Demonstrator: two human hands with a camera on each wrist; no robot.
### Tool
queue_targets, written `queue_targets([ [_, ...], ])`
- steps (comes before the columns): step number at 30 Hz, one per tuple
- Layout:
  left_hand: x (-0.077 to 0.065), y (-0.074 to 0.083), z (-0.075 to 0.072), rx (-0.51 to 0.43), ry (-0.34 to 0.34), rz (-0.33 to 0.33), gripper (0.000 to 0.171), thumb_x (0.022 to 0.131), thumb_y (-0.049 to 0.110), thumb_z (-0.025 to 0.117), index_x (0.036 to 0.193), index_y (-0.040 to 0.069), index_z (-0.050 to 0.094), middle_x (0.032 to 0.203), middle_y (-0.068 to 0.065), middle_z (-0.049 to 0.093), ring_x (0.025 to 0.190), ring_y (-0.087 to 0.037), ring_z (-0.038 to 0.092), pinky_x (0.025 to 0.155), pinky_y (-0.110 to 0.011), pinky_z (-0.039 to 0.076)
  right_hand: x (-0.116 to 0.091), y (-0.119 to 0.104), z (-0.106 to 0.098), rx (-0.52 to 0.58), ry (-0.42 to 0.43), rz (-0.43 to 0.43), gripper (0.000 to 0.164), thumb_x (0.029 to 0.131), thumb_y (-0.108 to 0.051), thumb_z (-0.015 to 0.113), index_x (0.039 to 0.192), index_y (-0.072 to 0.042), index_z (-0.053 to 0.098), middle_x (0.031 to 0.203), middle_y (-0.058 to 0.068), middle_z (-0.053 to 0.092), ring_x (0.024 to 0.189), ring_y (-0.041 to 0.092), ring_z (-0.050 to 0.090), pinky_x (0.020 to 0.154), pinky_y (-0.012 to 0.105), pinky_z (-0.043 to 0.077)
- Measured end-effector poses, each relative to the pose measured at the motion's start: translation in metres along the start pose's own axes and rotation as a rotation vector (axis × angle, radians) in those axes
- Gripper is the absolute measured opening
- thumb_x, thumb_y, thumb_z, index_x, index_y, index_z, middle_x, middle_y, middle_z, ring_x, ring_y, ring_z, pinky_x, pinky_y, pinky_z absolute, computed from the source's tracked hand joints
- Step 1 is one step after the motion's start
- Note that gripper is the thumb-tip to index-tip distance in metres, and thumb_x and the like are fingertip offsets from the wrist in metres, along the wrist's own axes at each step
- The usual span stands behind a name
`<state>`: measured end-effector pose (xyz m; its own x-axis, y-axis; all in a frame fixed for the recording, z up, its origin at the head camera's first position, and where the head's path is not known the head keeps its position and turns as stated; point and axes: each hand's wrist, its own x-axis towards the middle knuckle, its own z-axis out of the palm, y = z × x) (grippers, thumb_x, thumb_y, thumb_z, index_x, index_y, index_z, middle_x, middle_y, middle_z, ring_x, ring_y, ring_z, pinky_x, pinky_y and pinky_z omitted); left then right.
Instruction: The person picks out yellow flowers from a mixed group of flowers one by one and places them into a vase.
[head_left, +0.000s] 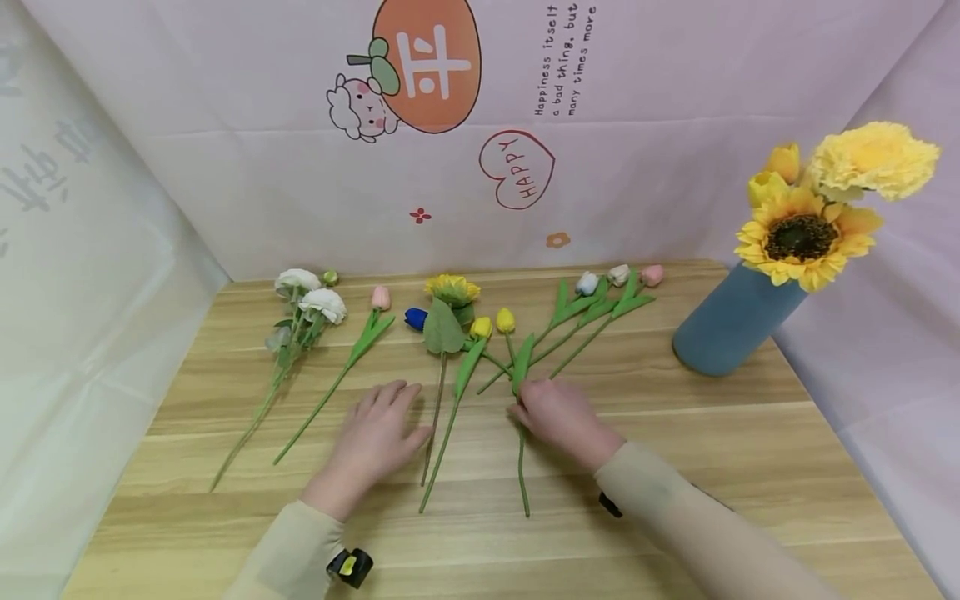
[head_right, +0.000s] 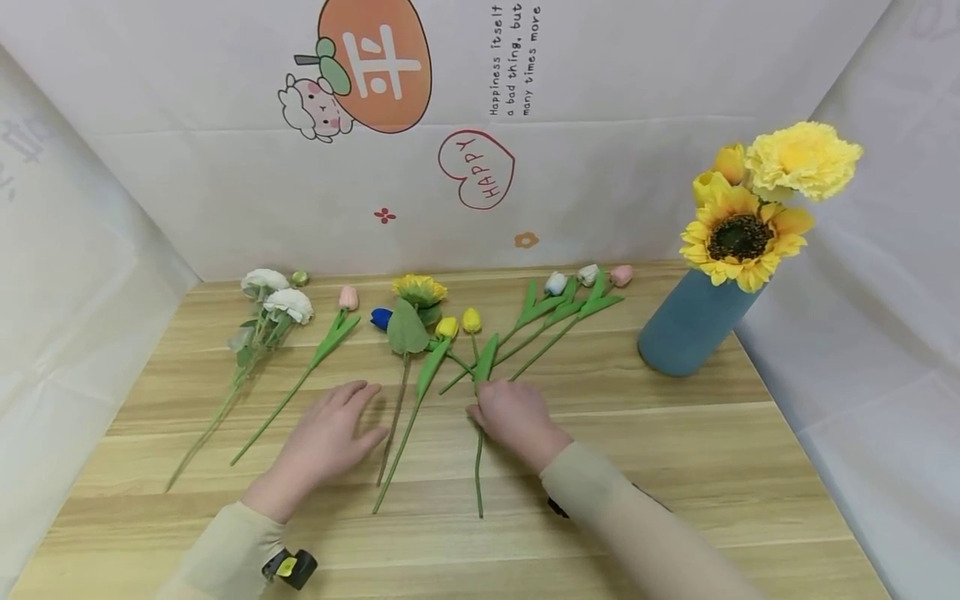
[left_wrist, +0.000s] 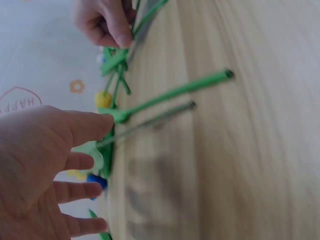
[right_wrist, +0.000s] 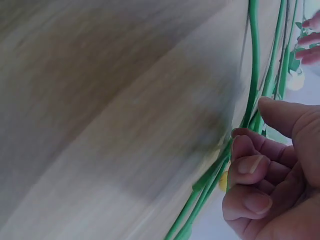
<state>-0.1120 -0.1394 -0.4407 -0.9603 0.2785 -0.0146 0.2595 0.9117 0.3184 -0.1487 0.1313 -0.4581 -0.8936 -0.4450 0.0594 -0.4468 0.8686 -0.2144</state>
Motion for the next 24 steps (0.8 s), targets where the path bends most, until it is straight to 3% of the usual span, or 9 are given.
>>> queue_targets([
  [9,-0.007,-0.019,0.012,0.045,-0.067,-0.050,0.070,0.088,0.049,0.065,0.146,0.018,0.040,0.152,-0.018,0.031,0.133,-0.053,0.024,0.099,-0.076,0.022,0.001,0.002,0.006,0.025,-0.013,0.092,0.026,0.088,-0.019,0.069,0.068,-0.012,0.055,0.056,-0.001,0.052,0.047,0.013,0.047,0.041,0.032,0.044],
  [16,-0.011,-0.026,0.018,0.038,-0.115,-0.052,0.075,0.087,0.051,0.066,0.148,0.017,0.037,0.155,-0.018,0.025,0.134,-0.055,0.017,0.097,-0.079,0.020,0.001,0.008,-0.009,0.127,0.010,0.195,0.013,0.090,-0.008,0.063,0.079,-0.005,0.058,0.064,0.004,0.056,0.051,0.015,0.050,0.043,0.031,0.046],
  [24,-0.010,-0.025,0.016,0.025,-0.126,-0.052,0.074,0.087,0.049,0.067,0.148,0.017,0.038,0.155,-0.019,0.025,0.135,-0.055,0.016,0.097,-0.080,0.020,-0.003,0.029,-0.041,0.049,0.172,0.123,0.003,0.089,-0.001,0.065,0.089,0.001,0.062,0.081,0.013,0.064,0.066,0.024,0.062,0.053,0.038,0.055],
])
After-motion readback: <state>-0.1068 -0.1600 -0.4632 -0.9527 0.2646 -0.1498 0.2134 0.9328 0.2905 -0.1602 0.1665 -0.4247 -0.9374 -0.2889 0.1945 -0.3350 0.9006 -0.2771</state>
